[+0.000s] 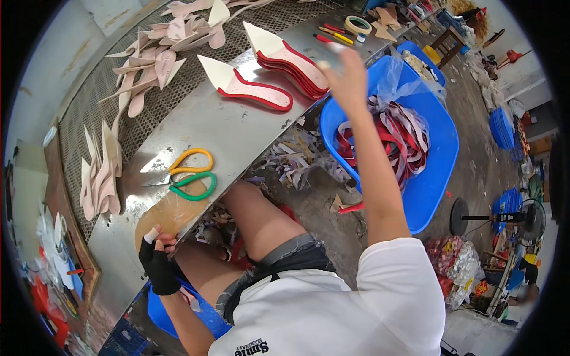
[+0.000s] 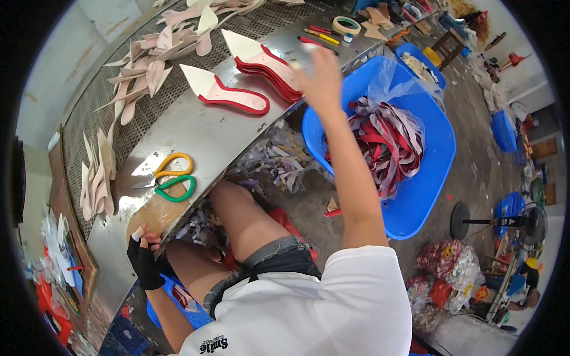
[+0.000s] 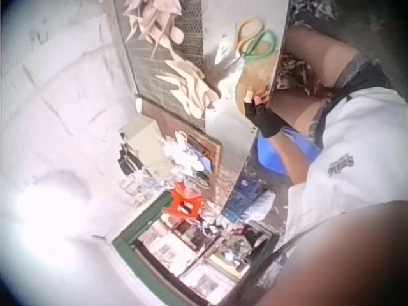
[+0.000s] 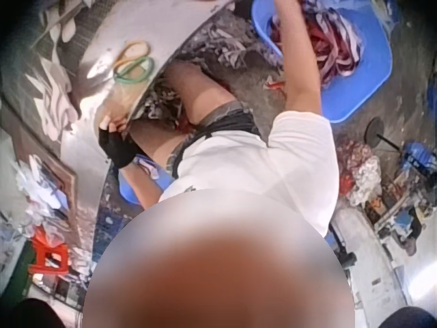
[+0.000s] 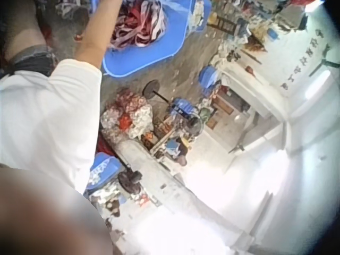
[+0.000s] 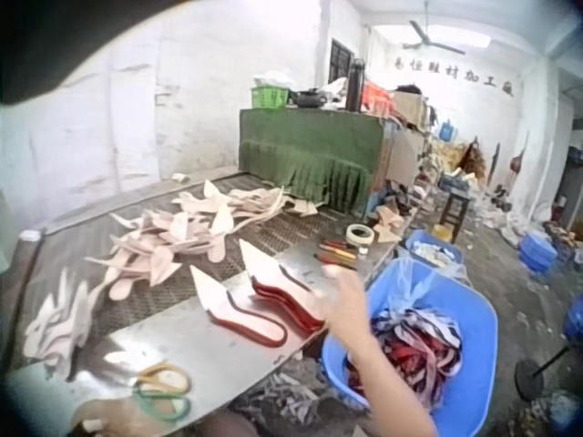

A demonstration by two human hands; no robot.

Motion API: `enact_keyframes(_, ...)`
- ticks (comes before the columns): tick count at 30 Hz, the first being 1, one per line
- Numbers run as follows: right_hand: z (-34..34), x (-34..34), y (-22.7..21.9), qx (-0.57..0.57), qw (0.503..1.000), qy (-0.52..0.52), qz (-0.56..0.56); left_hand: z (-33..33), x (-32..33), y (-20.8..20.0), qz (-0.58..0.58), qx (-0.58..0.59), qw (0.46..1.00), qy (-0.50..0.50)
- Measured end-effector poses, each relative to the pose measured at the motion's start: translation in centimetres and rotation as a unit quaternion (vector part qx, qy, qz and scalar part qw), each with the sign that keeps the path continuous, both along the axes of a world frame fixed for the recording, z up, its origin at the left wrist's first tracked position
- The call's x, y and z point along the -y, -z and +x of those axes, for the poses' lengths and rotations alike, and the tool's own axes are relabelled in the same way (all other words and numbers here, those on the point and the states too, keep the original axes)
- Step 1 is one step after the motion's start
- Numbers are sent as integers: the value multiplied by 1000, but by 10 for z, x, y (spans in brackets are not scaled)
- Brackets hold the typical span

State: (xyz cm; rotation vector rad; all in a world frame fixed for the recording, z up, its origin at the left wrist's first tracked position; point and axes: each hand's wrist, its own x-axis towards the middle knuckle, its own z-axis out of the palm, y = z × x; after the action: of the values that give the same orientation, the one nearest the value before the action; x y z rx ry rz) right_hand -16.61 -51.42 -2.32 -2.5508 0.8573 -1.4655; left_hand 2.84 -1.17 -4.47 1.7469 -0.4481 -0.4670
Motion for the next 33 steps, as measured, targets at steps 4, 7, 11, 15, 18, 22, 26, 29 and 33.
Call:
enact_keyframes(4,-119,45,45,148,966,82,194,3,-3,3,-15,-13,1000,-2)
enact_keyframes(7,-202,62,87,19,931,270,246,5,-2,4,-21,-10,1000,-2)
enact_keyframes(11,-232,56,136,-109,918,259,279,7,1,3,22,-10,999,-41)
enact_keyframes(15,-192,87,153,-142,937,232,218,7,3,1,55,-19,997,-56)
enact_keyframes(18,-168,127,159,-203,945,209,150,6,5,0,76,-11,995,-70)
enact_keyframes(22,-176,152,175,-400,841,338,139,2,8,0,75,-9,992,-97)
enact_keyframes(26,-211,152,179,-475,745,389,260,3,9,0,91,-8,990,-111)
enact_keyframes(29,-254,158,138,-206,834,293,419,5,9,-1,84,-22,991,-105)
enact_keyframes(33,-325,153,32,143,857,147,473,7,24,-12,5,-58,994,-91)
